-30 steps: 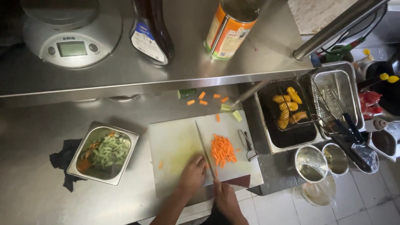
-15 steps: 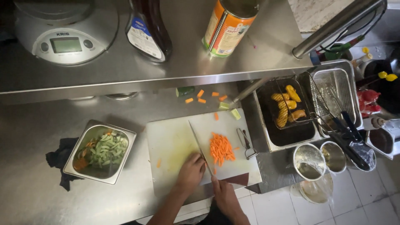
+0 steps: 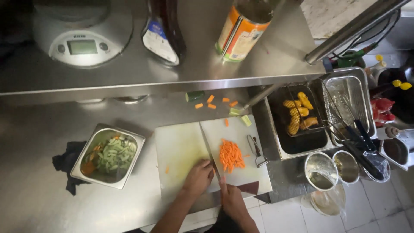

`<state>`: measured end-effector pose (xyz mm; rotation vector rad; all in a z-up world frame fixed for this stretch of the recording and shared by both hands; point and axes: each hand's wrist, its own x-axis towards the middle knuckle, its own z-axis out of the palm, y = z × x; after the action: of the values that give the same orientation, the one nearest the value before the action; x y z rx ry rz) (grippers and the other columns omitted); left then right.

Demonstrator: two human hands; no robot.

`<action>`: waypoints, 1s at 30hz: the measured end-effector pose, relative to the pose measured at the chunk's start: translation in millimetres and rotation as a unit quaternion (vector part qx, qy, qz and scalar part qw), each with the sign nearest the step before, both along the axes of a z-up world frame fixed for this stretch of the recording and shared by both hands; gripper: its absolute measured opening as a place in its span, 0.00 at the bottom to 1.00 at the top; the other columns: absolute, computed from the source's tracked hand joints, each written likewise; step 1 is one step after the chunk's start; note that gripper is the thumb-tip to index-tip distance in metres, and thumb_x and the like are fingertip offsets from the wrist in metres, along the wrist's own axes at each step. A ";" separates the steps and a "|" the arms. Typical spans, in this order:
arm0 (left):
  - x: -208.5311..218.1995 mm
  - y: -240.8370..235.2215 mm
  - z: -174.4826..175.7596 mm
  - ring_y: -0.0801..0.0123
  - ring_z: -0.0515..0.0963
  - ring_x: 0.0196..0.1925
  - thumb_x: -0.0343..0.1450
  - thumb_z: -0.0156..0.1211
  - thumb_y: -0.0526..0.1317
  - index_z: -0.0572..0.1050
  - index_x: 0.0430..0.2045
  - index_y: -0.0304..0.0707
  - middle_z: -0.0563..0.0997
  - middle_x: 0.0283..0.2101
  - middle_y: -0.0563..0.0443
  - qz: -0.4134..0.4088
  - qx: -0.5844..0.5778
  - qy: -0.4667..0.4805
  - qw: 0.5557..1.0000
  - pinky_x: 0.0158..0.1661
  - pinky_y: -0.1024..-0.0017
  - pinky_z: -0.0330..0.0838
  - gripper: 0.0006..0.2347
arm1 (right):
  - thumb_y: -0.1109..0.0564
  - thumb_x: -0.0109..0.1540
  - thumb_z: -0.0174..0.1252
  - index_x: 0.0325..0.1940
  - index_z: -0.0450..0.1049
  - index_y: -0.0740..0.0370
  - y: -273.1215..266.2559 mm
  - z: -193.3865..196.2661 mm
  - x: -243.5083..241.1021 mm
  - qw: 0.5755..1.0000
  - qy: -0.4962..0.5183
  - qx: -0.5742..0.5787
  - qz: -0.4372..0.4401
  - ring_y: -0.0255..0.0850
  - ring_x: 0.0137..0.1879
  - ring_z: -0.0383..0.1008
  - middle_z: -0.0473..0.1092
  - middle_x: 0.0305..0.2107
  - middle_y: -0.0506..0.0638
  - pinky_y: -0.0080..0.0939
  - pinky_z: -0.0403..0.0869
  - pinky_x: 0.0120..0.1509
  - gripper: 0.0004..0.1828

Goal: The person slices carrots into thin strips on a white cutting board using a knife. They gather the sliced carrots and transfer them into a metal container. The person then wipes the cutting board clean with a cloth.

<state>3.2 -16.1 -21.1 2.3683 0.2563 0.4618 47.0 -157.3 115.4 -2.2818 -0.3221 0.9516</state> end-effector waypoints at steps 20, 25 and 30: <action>-0.7 3.1 15.3 0.54 0.76 0.41 0.66 0.56 0.32 0.76 0.22 0.35 0.77 0.32 0.44 -0.021 0.071 -0.038 0.997 0.50 0.61 0.70 0.03 | 0.66 0.57 0.48 0.59 0.63 0.59 -35.6 -91.8 14.6 0.928 -0.256 0.042 0.267 0.64 0.25 0.66 0.70 0.24 0.62 0.59 0.64 0.29 0.25; -1.0 1.0 -4.9 0.55 0.80 0.47 0.69 0.57 0.35 0.80 0.37 0.35 0.81 0.46 0.45 -0.007 0.024 0.001 1.000 0.51 0.60 0.73 0.07 | 0.42 0.71 0.38 0.21 0.66 0.60 4.7 -71.9 18.6 0.995 -0.081 0.028 0.059 0.46 0.28 0.68 0.68 0.16 0.54 0.54 0.64 0.40 0.30; -9.2 10.9 30.9 0.53 0.75 0.40 0.65 0.53 0.30 0.74 0.28 0.35 0.76 0.34 0.44 -0.031 -0.004 -0.021 0.999 0.47 0.60 0.70 0.03 | 0.34 0.69 0.38 0.19 0.64 0.62 21.4 -3.6 20.6 0.999 -0.022 -0.032 0.002 0.46 0.30 0.68 0.68 0.18 0.55 0.50 0.66 0.43 0.35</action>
<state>-5.9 -5.1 9.8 2.3490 0.1648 0.4801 67.5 -135.9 111.8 -2.3645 -0.3197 0.9276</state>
